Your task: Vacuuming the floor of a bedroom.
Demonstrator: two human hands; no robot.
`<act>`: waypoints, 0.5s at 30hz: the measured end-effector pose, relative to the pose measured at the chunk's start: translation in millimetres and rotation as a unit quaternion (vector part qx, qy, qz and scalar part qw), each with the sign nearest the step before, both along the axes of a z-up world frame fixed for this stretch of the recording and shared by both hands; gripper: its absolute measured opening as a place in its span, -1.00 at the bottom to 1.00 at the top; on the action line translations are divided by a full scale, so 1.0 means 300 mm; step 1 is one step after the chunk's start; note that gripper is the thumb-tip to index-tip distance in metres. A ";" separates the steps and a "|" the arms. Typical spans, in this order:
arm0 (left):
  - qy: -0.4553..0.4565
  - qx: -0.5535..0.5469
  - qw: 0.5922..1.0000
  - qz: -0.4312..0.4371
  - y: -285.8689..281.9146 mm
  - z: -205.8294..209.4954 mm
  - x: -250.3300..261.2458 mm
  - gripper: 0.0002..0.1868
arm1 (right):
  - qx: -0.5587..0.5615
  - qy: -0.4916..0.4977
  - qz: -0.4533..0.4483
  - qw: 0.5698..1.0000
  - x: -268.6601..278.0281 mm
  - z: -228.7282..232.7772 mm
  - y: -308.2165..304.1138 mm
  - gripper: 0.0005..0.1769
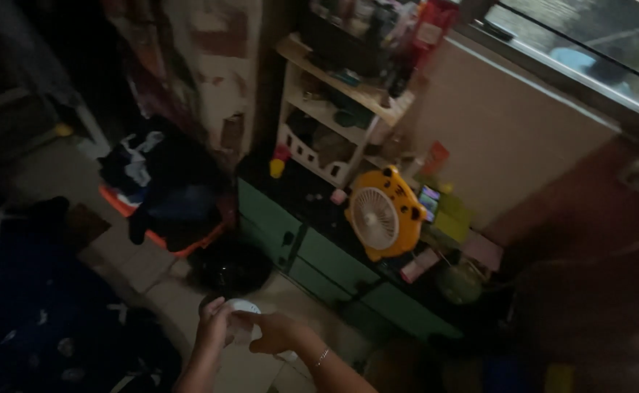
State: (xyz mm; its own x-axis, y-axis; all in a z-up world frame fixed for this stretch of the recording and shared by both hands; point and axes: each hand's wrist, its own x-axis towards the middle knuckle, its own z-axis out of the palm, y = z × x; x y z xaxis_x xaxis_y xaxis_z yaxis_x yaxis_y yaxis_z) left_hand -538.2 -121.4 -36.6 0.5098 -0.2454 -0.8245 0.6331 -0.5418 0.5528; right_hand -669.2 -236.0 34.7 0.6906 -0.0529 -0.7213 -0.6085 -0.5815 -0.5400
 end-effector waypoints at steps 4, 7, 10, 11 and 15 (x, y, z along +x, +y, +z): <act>-0.019 -0.049 0.999 -0.002 -0.021 -0.127 -0.028 -0.32 | 0.074 -0.049 -0.035 0.995 -0.075 -0.082 -0.013 -0.01; -0.033 -0.017 0.999 -0.034 -0.019 -0.036 -0.076 -0.32 | 0.096 -0.019 -0.090 0.991 -0.122 -0.077 -0.004 0.00; -0.028 -0.036 0.999 -0.014 -0.015 -0.025 -0.099 -0.38 | 0.110 -0.072 -0.099 0.986 -0.170 -0.002 -0.007 0.04; -0.021 -0.041 0.999 -0.012 -0.009 -0.008 -0.110 -0.38 | 0.126 -0.039 -0.113 0.985 -0.180 0.053 -0.008 0.02; -0.014 -0.012 0.999 -0.040 -0.003 -0.020 -0.140 -0.38 | 0.078 -0.040 -0.047 0.995 -0.252 -0.008 -0.030 0.01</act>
